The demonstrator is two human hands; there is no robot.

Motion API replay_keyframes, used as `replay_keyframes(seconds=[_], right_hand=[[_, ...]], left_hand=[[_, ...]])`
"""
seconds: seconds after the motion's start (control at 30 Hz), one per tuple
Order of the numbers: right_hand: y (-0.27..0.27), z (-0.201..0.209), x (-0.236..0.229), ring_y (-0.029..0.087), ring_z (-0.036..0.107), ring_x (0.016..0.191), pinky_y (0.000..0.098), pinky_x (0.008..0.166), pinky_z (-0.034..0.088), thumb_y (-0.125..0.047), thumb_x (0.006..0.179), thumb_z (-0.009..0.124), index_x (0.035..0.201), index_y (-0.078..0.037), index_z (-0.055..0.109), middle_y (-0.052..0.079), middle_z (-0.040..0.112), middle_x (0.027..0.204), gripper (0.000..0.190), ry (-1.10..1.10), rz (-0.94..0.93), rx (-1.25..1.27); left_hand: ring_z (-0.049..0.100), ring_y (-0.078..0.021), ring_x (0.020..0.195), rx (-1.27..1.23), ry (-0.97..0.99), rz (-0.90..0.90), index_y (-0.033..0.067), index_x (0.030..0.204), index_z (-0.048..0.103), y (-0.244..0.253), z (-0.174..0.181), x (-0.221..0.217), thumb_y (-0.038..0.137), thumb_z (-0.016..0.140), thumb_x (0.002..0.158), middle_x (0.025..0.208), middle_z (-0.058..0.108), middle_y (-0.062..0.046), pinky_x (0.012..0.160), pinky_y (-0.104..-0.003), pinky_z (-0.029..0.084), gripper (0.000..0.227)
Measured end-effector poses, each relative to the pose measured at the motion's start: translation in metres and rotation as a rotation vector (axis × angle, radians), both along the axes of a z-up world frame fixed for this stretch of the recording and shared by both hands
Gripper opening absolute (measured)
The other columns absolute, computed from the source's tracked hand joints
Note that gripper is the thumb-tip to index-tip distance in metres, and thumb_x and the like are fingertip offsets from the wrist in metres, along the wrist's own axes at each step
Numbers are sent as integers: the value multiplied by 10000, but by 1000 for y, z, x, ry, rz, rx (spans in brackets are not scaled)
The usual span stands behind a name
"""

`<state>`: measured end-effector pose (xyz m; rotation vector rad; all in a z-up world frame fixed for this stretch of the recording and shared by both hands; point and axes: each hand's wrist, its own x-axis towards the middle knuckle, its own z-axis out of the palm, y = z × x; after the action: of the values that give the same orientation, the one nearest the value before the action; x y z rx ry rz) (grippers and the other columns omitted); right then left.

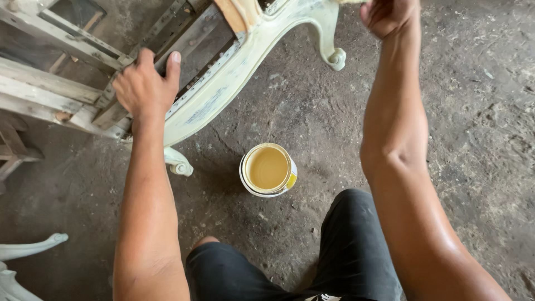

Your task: The person paints the legs and frame of a white wooden chair with a yellowish liquid using a paintbrush. They repeatedly dip the brush into a container and apply the finish to the ornate carvings and legs of the chair.

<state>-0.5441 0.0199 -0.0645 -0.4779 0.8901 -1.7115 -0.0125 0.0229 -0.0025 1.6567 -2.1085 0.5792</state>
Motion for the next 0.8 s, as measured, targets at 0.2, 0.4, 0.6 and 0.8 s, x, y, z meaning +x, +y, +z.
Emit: replay_keyframes(seconds=[0.2,0.4,0.6,0.8], right_hand=[[-11,-82,-30,169,663,616,290,551,620,-138,896,601,871,-13,672,112,701,784,146,-111,136,335],[-52,-76,-69,149,619,606,269,595,620,-234,1034,639,909,-17,682,98,667,801,254,525,284,713],[-79,-44,-53,183,655,609,306,587,613,-264,1103,567,1035,24,683,160,682,835,318,916,422,450],[-47,-28,-47,179,734,699,263,617,636,-189,1031,682,1067,48,687,190,730,938,240,1010,385,400]], left_hand=[[672,-382,619,-18,-24,11,80,992,686,7,-2,-3,580,674,1047,687,679,-176,574,-503,470,503],[675,-419,656,-69,-37,6,105,1023,703,10,-5,-10,560,711,1008,704,680,-197,590,-525,478,455],[667,-437,688,-69,-39,2,104,1020,698,23,-16,-10,566,703,1017,737,684,-196,616,-547,481,462],[665,-420,657,-71,4,-27,97,1039,702,27,-22,-13,573,690,1024,730,683,-187,605,-535,483,477]])
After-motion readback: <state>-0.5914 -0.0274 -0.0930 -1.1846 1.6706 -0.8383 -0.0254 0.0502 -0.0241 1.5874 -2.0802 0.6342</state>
